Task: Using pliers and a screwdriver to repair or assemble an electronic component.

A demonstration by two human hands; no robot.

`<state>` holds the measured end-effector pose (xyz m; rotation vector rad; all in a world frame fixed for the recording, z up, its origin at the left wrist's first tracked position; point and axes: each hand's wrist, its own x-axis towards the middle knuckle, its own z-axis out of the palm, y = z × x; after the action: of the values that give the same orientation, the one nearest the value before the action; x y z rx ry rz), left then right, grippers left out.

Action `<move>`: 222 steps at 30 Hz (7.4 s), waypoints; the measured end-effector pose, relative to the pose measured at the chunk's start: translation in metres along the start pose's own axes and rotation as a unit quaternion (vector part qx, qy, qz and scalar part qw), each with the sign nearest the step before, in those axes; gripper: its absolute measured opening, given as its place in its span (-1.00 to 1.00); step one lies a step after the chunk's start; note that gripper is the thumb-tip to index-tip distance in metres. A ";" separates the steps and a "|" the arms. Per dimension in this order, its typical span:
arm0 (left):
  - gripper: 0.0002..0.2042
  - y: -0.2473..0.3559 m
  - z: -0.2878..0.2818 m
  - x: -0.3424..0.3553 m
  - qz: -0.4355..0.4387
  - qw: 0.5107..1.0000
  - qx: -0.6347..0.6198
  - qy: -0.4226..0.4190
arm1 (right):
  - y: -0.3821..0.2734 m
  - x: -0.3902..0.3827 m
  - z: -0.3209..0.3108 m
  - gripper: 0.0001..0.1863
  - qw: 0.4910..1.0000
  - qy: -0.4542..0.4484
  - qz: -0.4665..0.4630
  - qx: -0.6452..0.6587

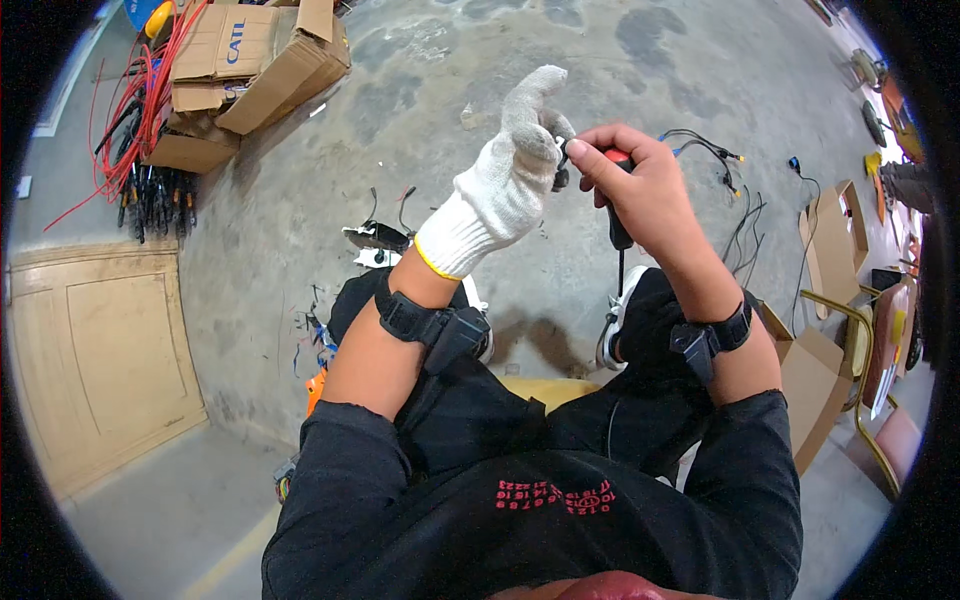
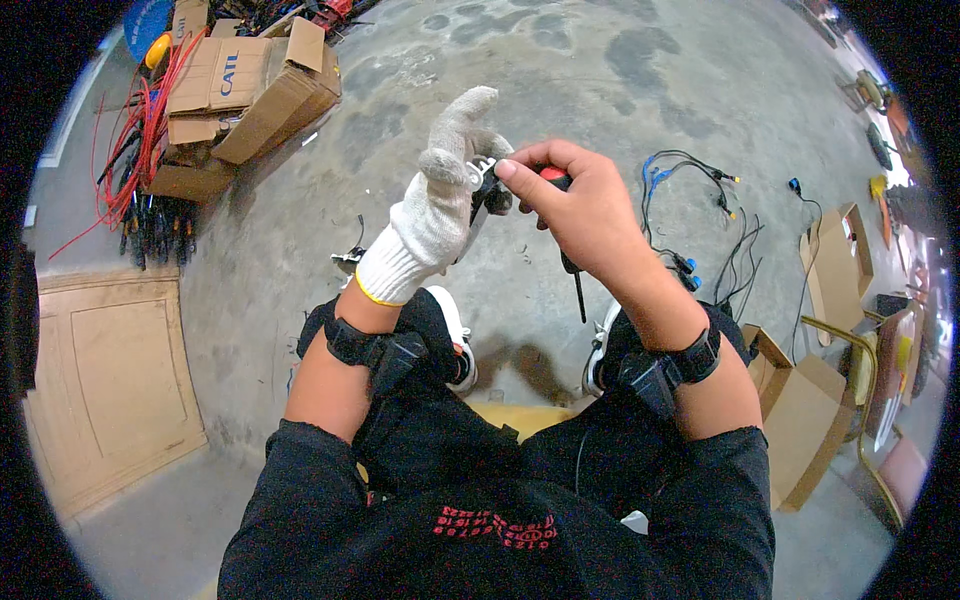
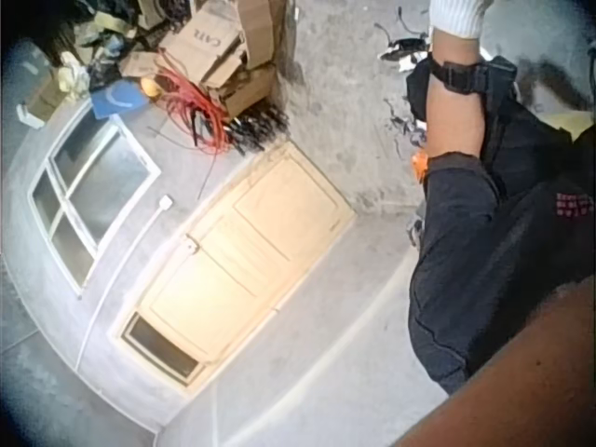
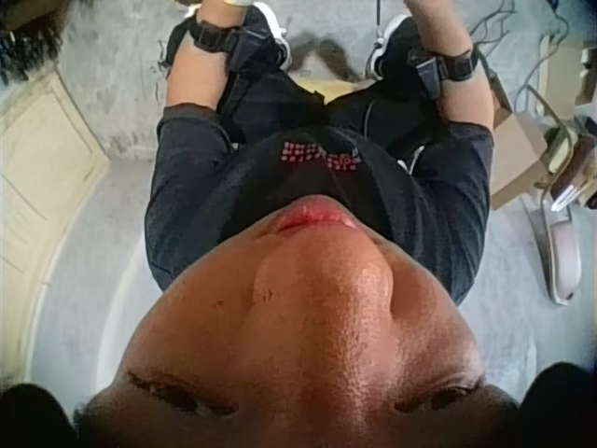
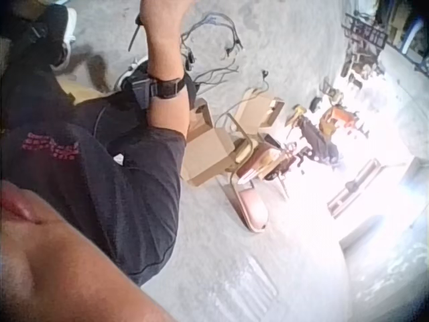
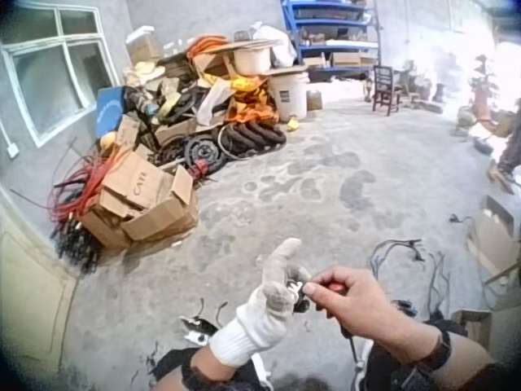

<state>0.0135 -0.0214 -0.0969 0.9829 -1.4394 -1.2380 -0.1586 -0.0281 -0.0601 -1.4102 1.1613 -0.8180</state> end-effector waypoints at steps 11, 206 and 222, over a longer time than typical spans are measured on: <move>0.02 0.009 -0.001 -0.003 -0.014 1.000 0.013 -0.025 | 0.001 0.002 -0.005 -0.70 0.996 -0.052 0.053 0.040; -0.50 0.007 -0.006 0.025 -0.159 0.922 -0.352 -0.002 | 0.015 -0.026 0.005 -0.52 0.964 -0.062 -0.029 -0.257; -0.38 0.011 -0.034 0.038 -0.103 0.801 -0.589 0.021 | 0.031 -0.014 -0.042 -0.51 0.996 0.047 -0.041 0.071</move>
<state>0.0386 -0.0632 -0.0795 0.2583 -0.2857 -1.8576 -0.2083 -0.0261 -0.0814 -1.3215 1.0984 -1.0141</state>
